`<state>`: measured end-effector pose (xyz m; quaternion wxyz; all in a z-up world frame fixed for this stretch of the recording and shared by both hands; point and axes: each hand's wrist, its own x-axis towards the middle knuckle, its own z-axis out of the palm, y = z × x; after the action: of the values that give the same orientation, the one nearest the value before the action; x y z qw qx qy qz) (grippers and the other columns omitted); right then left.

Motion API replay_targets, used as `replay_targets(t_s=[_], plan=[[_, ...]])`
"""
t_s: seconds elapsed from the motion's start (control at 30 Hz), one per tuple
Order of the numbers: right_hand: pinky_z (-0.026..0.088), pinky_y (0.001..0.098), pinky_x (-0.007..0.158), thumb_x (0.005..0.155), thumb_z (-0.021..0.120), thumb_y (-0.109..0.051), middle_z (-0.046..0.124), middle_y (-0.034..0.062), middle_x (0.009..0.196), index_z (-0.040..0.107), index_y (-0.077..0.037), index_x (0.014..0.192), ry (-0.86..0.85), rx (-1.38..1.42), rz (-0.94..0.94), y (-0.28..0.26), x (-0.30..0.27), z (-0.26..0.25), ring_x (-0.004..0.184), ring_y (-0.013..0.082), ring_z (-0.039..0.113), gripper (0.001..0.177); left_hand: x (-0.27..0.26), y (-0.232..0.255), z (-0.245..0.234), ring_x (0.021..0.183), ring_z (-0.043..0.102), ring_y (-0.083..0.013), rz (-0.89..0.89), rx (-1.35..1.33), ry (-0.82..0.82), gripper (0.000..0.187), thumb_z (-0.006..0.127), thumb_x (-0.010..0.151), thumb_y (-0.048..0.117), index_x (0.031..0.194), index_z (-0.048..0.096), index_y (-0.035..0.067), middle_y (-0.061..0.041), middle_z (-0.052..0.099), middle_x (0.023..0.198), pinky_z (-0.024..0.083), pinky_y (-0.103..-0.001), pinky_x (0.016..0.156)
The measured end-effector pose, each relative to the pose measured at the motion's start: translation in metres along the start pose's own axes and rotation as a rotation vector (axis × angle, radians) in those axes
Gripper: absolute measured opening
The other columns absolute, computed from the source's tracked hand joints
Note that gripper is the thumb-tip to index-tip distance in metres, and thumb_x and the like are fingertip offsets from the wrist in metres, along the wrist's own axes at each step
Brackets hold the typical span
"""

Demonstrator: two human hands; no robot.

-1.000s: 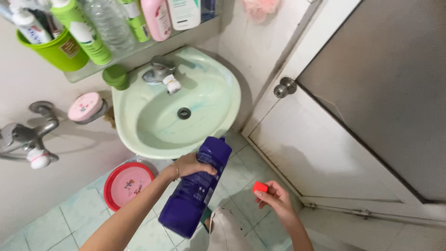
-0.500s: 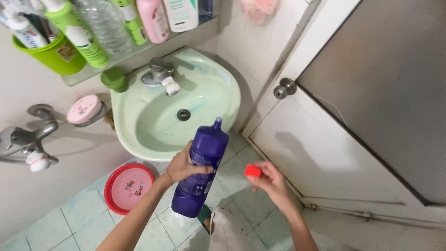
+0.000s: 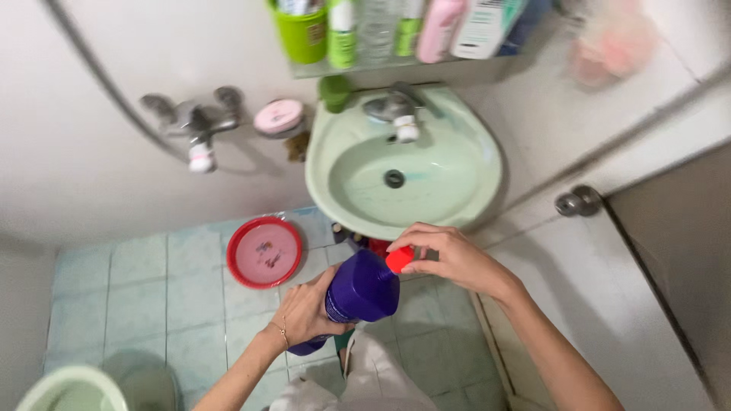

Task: The person pours blue liquid from a purple bottle into the toilet bowl, then uses a red toilet brush to scrub the interior surfaces. The person repeatedly moves around the toilet, pours more liquid, and scrubs different areas of the bowl.

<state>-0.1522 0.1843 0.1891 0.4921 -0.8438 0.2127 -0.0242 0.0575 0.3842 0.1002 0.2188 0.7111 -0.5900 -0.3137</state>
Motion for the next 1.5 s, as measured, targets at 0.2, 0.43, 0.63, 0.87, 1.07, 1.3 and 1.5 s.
replay_targets(t_s=[0.2, 0.43, 0.63, 0.87, 1.07, 1.3, 1.5], plan=[[0.054, 0.0338, 0.066, 0.078, 0.079, -0.020, 0.074, 0.0006, 0.092, 0.076, -0.008, 0.103, -0.141, -0.098, 0.004, -0.018, 0.039, 0.044, 0.071, 0.0161, 0.065, 0.028, -0.047, -0.025, -0.006, 0.095, 0.069, -0.0402, -0.137, -0.023, 0.074, 0.103, 0.086, 0.061, 0.052, 0.144, 0.041, 0.013, -0.016, 0.072, 0.113, 0.054, -0.049, 0.082], [0.051, 0.0402, 0.065, 0.097, 0.067, -0.051, 0.065, 0.0148, 0.065, 0.069, -0.002, 0.082, -0.163, -0.433, 0.169, -0.021, 0.071, 0.095, 0.060, 0.0245, 0.062, 0.051, -0.082, -0.047, -0.003, 0.101, 0.066, -0.0415, -0.241, 0.005, 0.103, 0.106, 0.088, 0.059, 0.049, 0.145, 0.038, 0.013, -0.017, 0.067, 0.123, 0.053, -0.049, 0.083], [0.054, 0.0379, 0.069, 0.096, 0.060, -0.058, 0.073, 0.0137, 0.071, 0.069, -0.007, 0.104, -0.412, -0.349, 0.068, -0.027, 0.078, 0.102, 0.069, 0.0248, 0.074, 0.052, -0.104, -0.052, -0.003, 0.104, 0.066, -0.0406, -0.280, -0.013, 0.133, 0.101, 0.088, 0.061, 0.046, 0.145, 0.039, 0.018, -0.016, 0.066, 0.124, 0.054, -0.049, 0.083], [0.055, 0.0409, 0.070, 0.092, 0.068, -0.039, 0.075, 0.0110, 0.092, 0.059, -0.005, 0.113, -0.413, -0.231, -0.240, 0.006, 0.070, 0.118, 0.081, 0.0266, 0.072, 0.041, -0.107, -0.054, -0.002, 0.103, 0.066, -0.0407, -0.339, -0.030, 0.065, 0.101, 0.088, 0.060, 0.042, 0.145, 0.039, 0.020, -0.015, 0.066, 0.124, 0.054, -0.049, 0.085], [0.045, 0.0435, 0.054, 0.109, 0.048, -0.030, 0.062, 0.0126, 0.070, 0.068, -0.006, 0.104, -0.119, -0.105, 0.220, 0.069, 0.078, 0.172, 0.056, 0.0250, 0.054, 0.031, -0.098, -0.058, 0.018, 0.103, 0.066, -0.0398, -0.316, 0.008, 0.120, 0.101, 0.088, 0.058, 0.036, 0.145, 0.040, 0.017, -0.016, 0.068, 0.116, 0.055, -0.047, 0.085], [0.048, 0.0354, 0.057, 0.100, 0.056, -0.033, 0.066, 0.0071, 0.072, 0.059, -0.008, 0.117, -0.180, -0.044, -0.041, 0.057, 0.070, 0.141, 0.060, 0.0161, 0.063, 0.030, -0.095, -0.077, 0.031, 0.107, 0.064, -0.0412, -0.248, -0.052, 0.206, 0.098, 0.088, 0.063, 0.035, 0.145, 0.039, 0.013, -0.017, 0.064, 0.127, 0.054, -0.049, 0.084], [0.051, 0.0315, 0.058, 0.093, 0.074, -0.027, 0.066, 0.0011, 0.079, 0.060, -0.006, 0.111, -0.354, 0.019, -0.047, 0.048, 0.074, 0.142, 0.067, 0.0096, 0.062, 0.030, -0.080, -0.092, 0.044, 0.112, 0.062, -0.0406, -0.333, -0.022, 0.074, 0.106, 0.090, 0.061, 0.034, 0.148, 0.034, 0.015, -0.019, 0.060, 0.131, 0.054, -0.047, 0.091]])
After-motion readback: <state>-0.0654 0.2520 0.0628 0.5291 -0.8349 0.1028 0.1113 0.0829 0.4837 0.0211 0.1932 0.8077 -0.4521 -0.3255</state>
